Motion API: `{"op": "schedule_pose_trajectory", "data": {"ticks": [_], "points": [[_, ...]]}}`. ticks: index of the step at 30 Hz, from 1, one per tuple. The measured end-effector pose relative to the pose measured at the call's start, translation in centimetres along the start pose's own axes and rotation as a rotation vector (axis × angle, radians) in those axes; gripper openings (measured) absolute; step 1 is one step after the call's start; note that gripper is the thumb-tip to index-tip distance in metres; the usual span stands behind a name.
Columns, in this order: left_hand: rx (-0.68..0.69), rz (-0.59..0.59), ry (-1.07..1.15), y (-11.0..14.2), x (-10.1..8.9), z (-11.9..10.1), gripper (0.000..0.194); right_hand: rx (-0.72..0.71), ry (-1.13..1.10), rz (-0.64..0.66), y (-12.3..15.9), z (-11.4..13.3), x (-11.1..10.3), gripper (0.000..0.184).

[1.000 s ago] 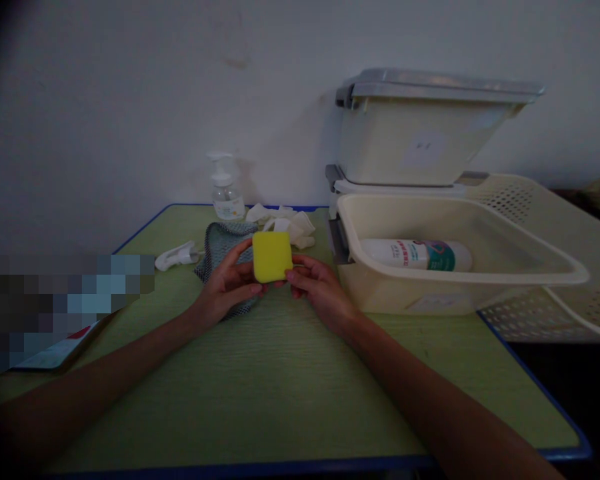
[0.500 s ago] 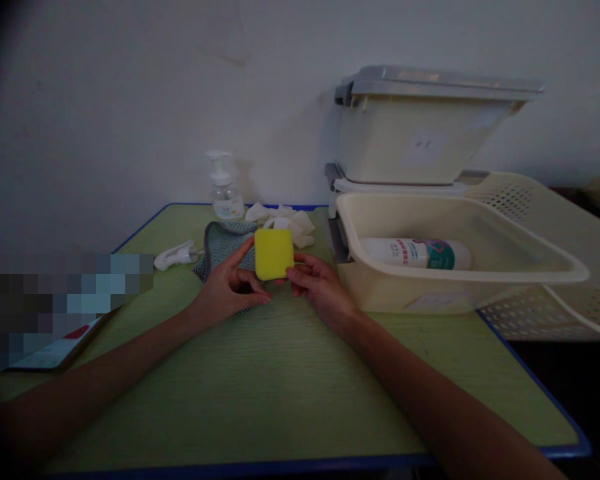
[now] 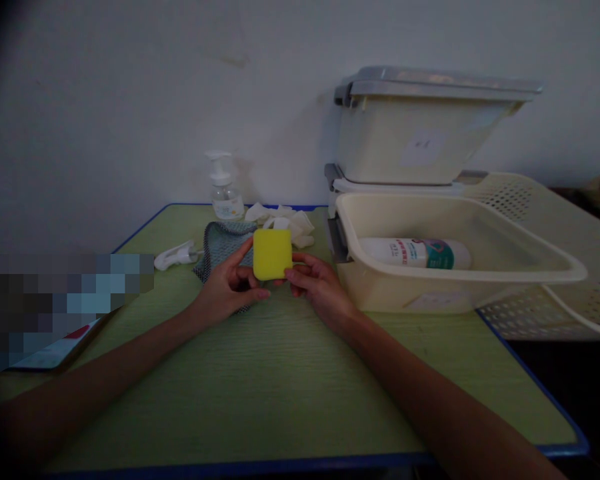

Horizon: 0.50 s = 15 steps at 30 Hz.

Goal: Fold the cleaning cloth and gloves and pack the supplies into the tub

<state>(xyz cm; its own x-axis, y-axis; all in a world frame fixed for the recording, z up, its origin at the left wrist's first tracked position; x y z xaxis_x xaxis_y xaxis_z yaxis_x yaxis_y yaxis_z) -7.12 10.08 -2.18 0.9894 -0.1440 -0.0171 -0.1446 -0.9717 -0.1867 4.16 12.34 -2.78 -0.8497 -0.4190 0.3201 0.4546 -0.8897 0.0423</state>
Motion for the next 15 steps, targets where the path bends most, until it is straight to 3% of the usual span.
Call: {"op": "schedule_pose_trajectory", "data": {"ticks": [4, 9, 12, 15], "points": [[-0.012, 0.037, 0.034, 0.0, 0.4, 0.2, 0.097, -0.017, 0.013, -0.014, -0.1, 0.0, -0.2, 0.038], [0.069, 0.027, 0.038, 0.0, 0.1, -0.2, 0.094, -0.111, 0.124, -0.017, 0.0, 0.7, -0.1, 0.035], [0.11, 0.036, 0.076, 0.0, 0.1, -0.7, 0.079, -0.174, 0.218, -0.02, 0.2, 1.4, 0.0, 0.03], [0.113, -0.002, 0.087, -0.1, -0.1, -0.9, 0.052, -0.236, 0.273, -0.037, 0.6, 2.2, 0.2, 0.027]]}}
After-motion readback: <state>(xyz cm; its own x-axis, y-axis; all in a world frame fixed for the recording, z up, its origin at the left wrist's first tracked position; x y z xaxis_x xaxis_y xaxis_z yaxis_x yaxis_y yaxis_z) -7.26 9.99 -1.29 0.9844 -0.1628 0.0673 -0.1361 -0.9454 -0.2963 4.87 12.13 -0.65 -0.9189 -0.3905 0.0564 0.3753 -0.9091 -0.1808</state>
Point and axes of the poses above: each hand's wrist, its own y-axis away from the middle knuckle, its own x-axis out of the palm, z = x × y, the point moved 10 cm from there along -y, towards the middle knuckle, and after that the axes turned 2 degrees about -y, right-handed, at the moved point
